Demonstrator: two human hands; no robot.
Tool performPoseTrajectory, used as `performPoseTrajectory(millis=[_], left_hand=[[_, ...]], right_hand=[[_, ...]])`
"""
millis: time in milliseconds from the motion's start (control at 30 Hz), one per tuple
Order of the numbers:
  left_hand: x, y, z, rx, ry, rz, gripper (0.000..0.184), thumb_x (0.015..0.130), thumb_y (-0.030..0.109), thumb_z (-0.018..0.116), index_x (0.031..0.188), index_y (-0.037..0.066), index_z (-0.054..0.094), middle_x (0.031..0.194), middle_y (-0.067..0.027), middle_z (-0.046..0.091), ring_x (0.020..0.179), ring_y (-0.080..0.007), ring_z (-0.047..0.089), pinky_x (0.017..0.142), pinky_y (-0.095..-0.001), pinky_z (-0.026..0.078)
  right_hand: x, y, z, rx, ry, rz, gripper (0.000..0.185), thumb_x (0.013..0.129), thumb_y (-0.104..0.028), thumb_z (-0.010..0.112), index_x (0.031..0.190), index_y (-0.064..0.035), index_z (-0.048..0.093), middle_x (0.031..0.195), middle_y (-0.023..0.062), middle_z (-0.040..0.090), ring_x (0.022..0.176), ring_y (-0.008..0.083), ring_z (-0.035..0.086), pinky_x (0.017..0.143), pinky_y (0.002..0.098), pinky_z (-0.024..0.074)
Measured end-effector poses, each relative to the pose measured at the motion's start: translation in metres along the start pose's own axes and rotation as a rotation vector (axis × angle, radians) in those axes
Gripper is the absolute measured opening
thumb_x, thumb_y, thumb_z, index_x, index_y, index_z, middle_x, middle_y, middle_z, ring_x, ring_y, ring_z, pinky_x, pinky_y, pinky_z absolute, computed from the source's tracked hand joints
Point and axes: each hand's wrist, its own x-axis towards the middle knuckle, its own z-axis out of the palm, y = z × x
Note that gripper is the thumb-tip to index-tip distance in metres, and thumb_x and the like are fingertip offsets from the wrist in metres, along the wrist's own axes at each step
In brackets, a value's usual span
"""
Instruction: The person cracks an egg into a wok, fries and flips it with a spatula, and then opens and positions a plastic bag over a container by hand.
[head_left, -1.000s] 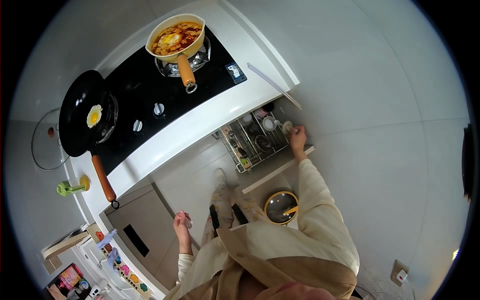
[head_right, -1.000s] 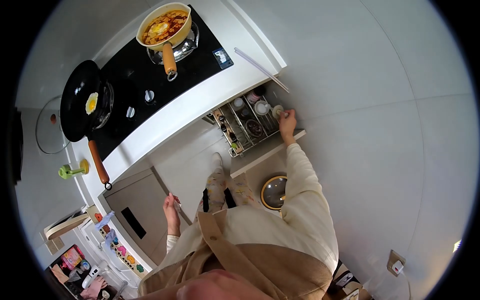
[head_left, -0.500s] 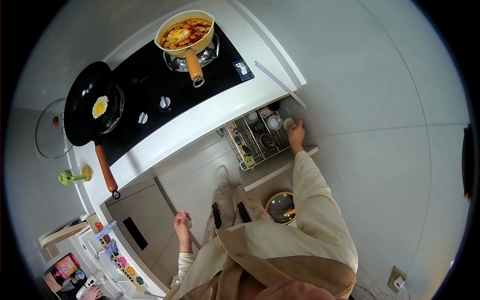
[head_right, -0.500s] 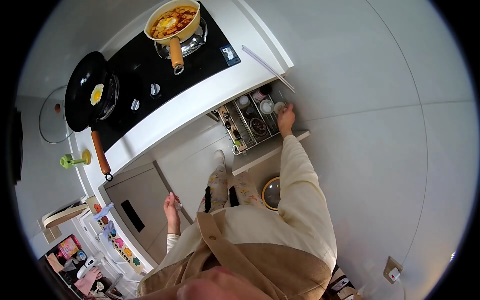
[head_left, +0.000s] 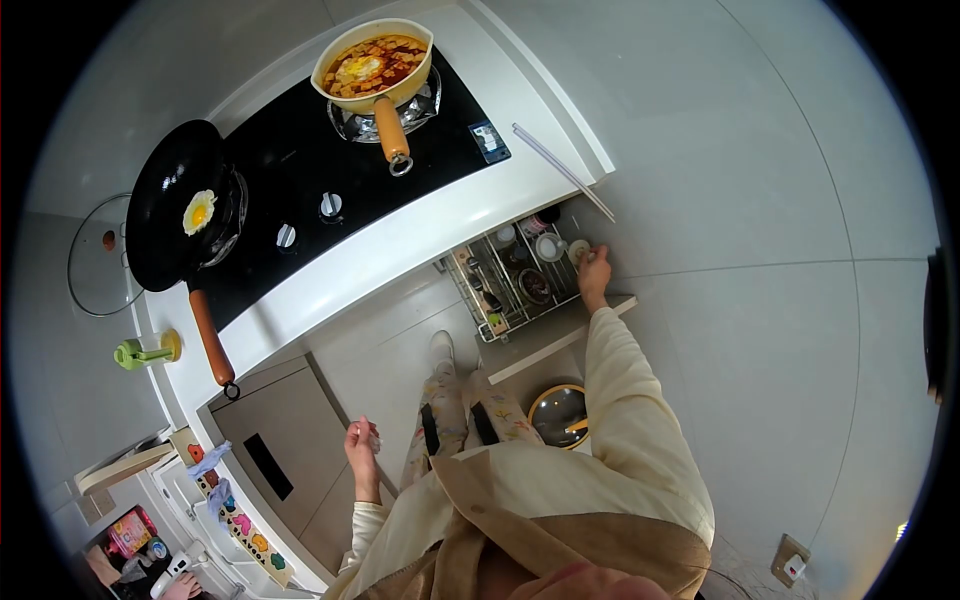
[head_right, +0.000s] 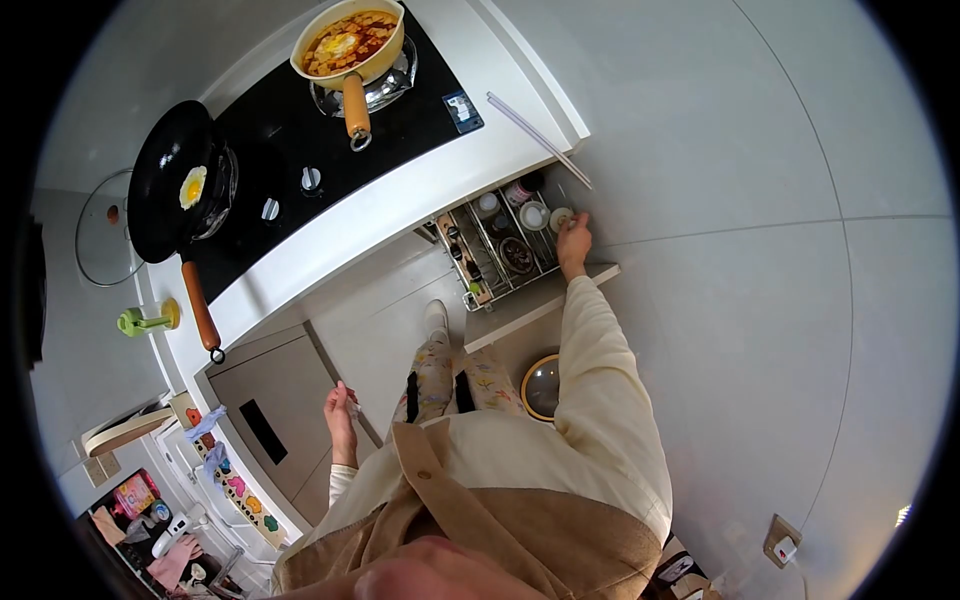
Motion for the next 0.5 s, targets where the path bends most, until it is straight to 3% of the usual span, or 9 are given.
performPoseTrajectory(millis=[300,400,433,467,500], left_hand=[[-0.006,0.005,0.003,0.009,-0.001,0.009,0.031,0.090,0.032,0.055,0.068,0.010,0.053,0.062,0.0046,0.049,0.056,-0.0043,0.040,0.052,-0.0200,0.030],[-0.010,0.007,0.003,-0.013,0.008,0.010,0.031,0.090,0.032,0.055,0.069,0.010,0.054,0.063,0.0045,0.049,0.057,-0.0045,0.040,0.052,-0.0199,0.030],[-0.010,0.005,0.002,-0.029,0.002,0.014,0.031,0.090,0.032,0.054,0.069,0.010,0.054,0.063,0.0043,0.049,0.057,-0.0047,0.040,0.053,-0.0200,0.030],[-0.009,0.004,0.001,-0.049,-0.002,0.022,0.031,0.090,0.032,0.054,0.069,0.010,0.054,0.063,0.0042,0.049,0.058,-0.0048,0.041,0.053,-0.0201,0.031],[-0.010,0.004,0.000,-0.065,0.001,0.022,0.030,0.090,0.032,0.054,0.070,0.010,0.054,0.064,0.0041,0.050,0.058,-0.0050,0.041,0.054,-0.0202,0.031]], right_hand=[[0.004,0.014,0.009,0.036,0.069,0.058,0.025,0.080,-0.024,0.061,0.095,-0.0062,0.052,0.080,0.0220,0.062,0.077,0.0414,0.059,0.071,0.0464,0.0455],[0.005,0.030,0.011,0.150,0.127,0.037,0.022,0.080,-0.020,0.064,0.090,-0.0040,0.053,0.073,0.0143,0.061,0.064,0.0267,0.060,0.061,0.0382,0.0473],[0.005,0.027,0.007,0.248,0.115,0.078,0.020,0.079,-0.018,0.065,0.088,-0.0041,0.053,0.069,0.0079,0.059,0.057,0.0152,0.055,0.054,0.0308,0.0469],[0.000,0.028,-0.004,0.346,0.033,0.189,0.022,0.077,-0.016,0.067,0.090,-0.0049,0.054,0.074,0.0118,0.060,0.067,0.0230,0.058,0.060,0.0360,0.0479],[-0.006,0.022,-0.017,0.450,0.050,0.118,0.017,0.078,-0.014,0.067,0.088,-0.0068,0.055,0.069,0.0033,0.054,0.058,0.0130,0.051,0.053,0.0269,0.0456]])
